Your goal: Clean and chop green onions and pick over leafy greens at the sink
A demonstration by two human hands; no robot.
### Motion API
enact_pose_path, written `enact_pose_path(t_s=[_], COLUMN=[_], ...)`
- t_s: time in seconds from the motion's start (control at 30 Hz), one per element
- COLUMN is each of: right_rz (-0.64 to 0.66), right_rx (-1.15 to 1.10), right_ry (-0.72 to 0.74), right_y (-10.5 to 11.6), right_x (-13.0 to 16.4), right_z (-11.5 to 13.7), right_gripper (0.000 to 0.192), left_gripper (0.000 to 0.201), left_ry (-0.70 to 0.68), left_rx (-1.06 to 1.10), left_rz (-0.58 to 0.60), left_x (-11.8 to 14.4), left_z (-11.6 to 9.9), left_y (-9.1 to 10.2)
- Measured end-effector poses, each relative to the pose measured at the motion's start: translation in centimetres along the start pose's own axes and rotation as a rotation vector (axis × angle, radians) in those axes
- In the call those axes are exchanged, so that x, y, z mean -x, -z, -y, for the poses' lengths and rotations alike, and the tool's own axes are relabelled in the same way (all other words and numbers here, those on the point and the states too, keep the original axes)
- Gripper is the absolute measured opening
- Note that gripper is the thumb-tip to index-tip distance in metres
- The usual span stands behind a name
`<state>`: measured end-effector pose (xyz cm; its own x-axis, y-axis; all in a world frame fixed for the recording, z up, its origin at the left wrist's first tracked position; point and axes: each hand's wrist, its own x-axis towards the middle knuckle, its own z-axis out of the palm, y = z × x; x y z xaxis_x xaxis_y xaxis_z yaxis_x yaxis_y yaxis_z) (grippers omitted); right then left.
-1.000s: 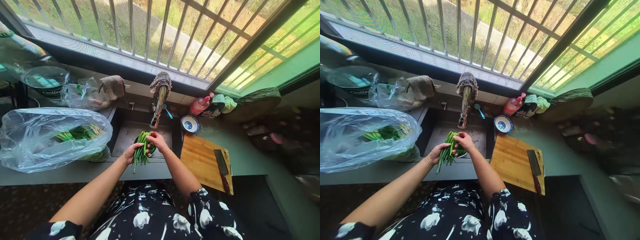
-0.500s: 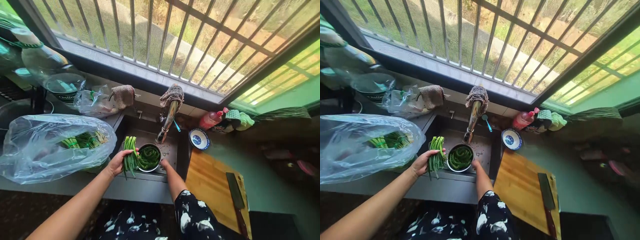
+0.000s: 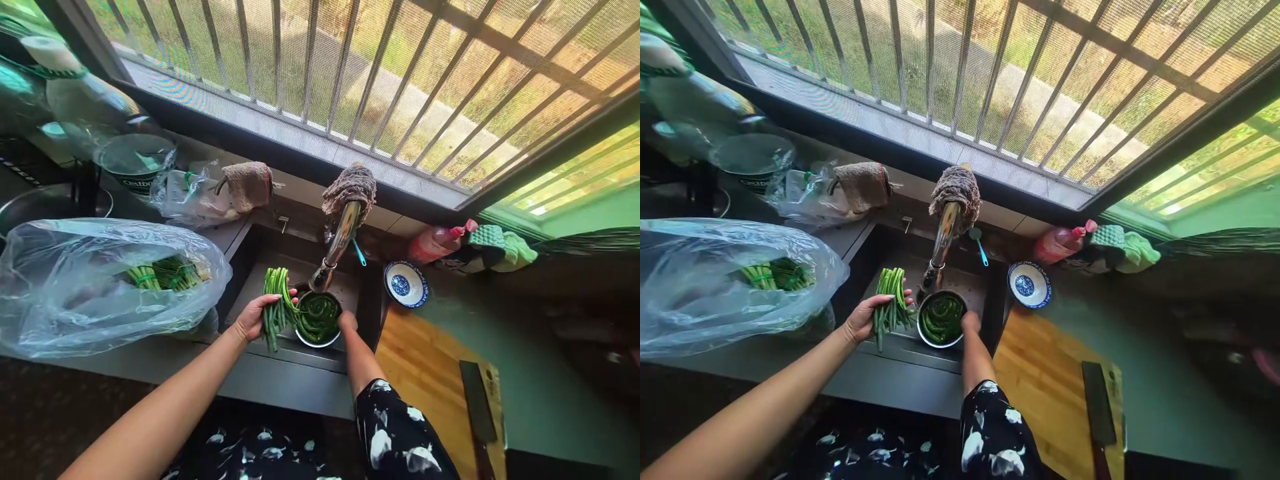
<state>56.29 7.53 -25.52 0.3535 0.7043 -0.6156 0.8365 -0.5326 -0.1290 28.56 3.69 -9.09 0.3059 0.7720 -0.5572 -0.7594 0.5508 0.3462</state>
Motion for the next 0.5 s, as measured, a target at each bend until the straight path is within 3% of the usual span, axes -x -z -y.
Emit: enact_pose_path(t_s=[0.2,0.33,0.37,0.43,0.5], right_rz=[-0.033,-0.120,-0.181,-0.420,-0.533], right_rx=[0.101,0.086,0.059,-0.101,-0.208], right_ry=[0.040,0.195,0.285,0.684,0.953], right_y=[2.8,7.2,8.7,11.8,14.3], right_x=[0.0,-0.1,0.1,0.6,1.3], right_z=[-1.3,2.7,4.4,8.4,12.3], right_gripper=[0.032,0.030,0.034,0.037,0.036], left_gripper=[0.047,0.040,0.039,0.032,0.022], left_ry=[0.057,-0.003,-0.018,-0.001,0.037], left_rx=[-0.025,-0.099,-0.108,-0.126,-0.130], left_rz=[-0.002,-0.112,-0.138,-0.179,-0.181], left_x=[-2.3,-3.9,-4.2,-4.7,-5.1], left_z=[2.1,3.8,4.1,4.6,4.9], left_y=[0.0,-0.7,-0.9,-1.2,-1.4])
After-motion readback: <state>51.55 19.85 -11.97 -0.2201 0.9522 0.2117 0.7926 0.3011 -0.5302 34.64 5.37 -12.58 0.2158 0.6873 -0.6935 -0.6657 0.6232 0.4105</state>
